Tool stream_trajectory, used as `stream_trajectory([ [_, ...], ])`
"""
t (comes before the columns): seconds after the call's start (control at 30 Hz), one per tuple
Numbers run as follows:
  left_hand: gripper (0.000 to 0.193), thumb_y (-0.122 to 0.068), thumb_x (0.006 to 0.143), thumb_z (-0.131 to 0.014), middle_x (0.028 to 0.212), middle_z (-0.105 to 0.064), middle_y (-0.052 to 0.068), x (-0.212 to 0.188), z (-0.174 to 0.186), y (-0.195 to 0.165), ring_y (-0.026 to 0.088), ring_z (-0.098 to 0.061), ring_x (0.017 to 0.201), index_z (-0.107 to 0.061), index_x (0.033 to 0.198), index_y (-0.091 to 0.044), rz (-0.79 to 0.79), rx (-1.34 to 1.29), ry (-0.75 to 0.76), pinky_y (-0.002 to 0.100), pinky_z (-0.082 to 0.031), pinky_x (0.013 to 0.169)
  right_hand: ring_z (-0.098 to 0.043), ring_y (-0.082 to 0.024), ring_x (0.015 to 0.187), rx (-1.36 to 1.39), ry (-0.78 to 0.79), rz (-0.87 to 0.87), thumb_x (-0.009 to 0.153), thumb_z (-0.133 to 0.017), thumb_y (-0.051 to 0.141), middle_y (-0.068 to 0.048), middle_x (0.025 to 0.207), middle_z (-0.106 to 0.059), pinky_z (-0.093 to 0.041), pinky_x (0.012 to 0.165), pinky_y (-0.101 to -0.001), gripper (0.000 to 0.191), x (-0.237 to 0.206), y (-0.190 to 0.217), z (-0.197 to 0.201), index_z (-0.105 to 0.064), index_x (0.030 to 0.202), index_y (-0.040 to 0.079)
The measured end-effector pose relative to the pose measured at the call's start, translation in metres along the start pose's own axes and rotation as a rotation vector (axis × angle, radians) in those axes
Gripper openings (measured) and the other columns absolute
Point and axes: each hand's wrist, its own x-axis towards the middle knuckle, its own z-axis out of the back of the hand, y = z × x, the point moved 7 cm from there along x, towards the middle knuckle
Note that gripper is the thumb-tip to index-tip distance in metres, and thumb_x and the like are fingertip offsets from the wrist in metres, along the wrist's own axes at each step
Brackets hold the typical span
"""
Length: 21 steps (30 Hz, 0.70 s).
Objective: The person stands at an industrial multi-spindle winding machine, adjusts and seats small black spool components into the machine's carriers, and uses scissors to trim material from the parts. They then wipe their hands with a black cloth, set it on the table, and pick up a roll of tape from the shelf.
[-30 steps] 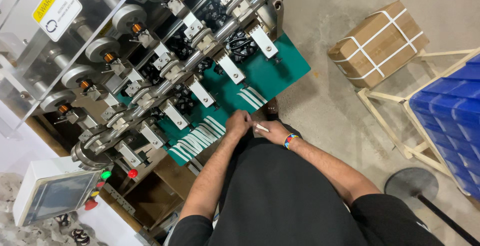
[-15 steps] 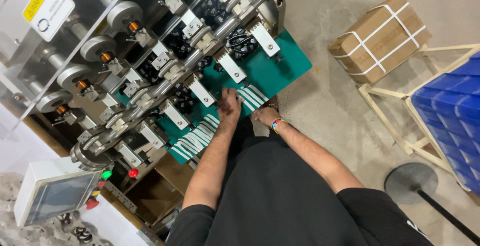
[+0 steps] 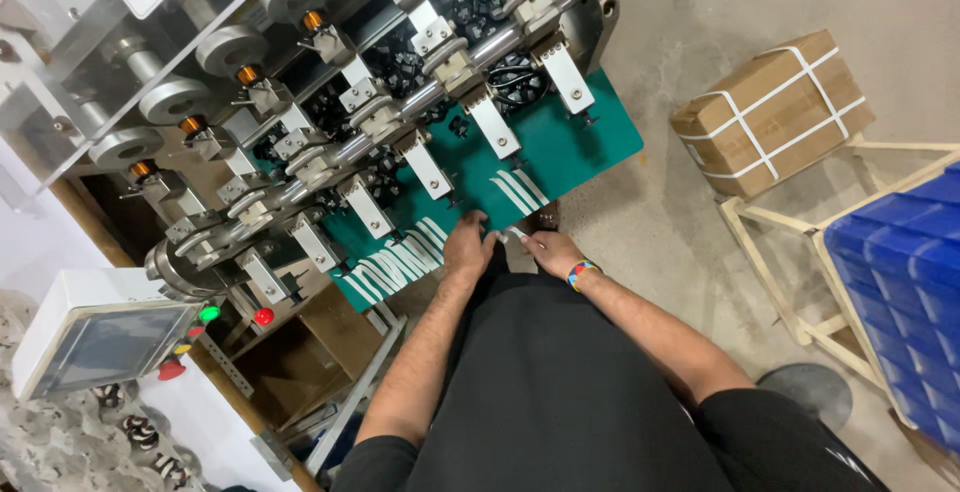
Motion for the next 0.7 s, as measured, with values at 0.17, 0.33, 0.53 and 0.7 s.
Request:
stream_trajectory([
  [0.17, 0.045, -0.045, 0.081, -0.087, 0.103, -0.074, 0.010, -0.006, -0.024, 0.012, 0.028, -0.070, 0.101, -0.076, 0.107, -0.010, 0.224, 0.189, 0.438, 0.040, -0.055, 0.086, -0.072, -0.022, 0.081, 0.117, -0.065, 0.149, 0.101, -0.059, 0.037, -0.008, 0.087, -0.078, -0.055, 0.076, -0.0349, 0.034, -0.025, 0.004, 0.014, -0.077, 0.094, 0.009],
  [0.33, 0.045, -0.042, 0.086, -0.073, 0.108, -0.074, 0.001, -0.032, -0.055, -0.007, 0.014, -0.071, 0.098, -0.065, 0.123, -0.016, 0.468, -0.779, 0.949, 0.033, -0.060, 0.082, -0.053, -0.007, 0.058, 0.434, 0.077, 0.123, 0.104, -0.056, 0.030, 0.003, 0.064, -0.057, -0.044, 0.054, -0.0270, 0.030, -0.044, -0.006, 0.012, -0.075, 0.095, 0.008],
  [0.53, 0.029, -0.026, 0.097, -0.073, 0.102, -0.070, 0.002, -0.010, -0.051, -0.016, 0.011, -0.066, 0.088, -0.071, 0.119, -0.007, 0.341, -1.181, 0.683, 0.027, -0.058, 0.075, -0.048, -0.004, 0.056, 0.535, 0.072, 0.141, 0.107, -0.053, 0.033, 0.006, 0.062, -0.051, -0.041, 0.052, -0.0236, 0.036, -0.054, -0.016, 0.010, -0.074, 0.093, 0.007],
  [0.7, 0.017, -0.017, 0.090, -0.078, 0.084, -0.070, 0.003, 0.022, -0.017, -0.013, 0.012, -0.066, 0.074, -0.075, 0.102, -0.005, 0.154, -0.735, 0.193, 0.029, -0.055, 0.067, -0.052, -0.007, 0.053, 0.443, 0.010, -0.091, 0.105, -0.053, 0.038, 0.003, 0.061, -0.055, -0.046, 0.051, -0.0259, 0.040, -0.038, -0.023, 0.009, -0.076, 0.093, 0.007],
])
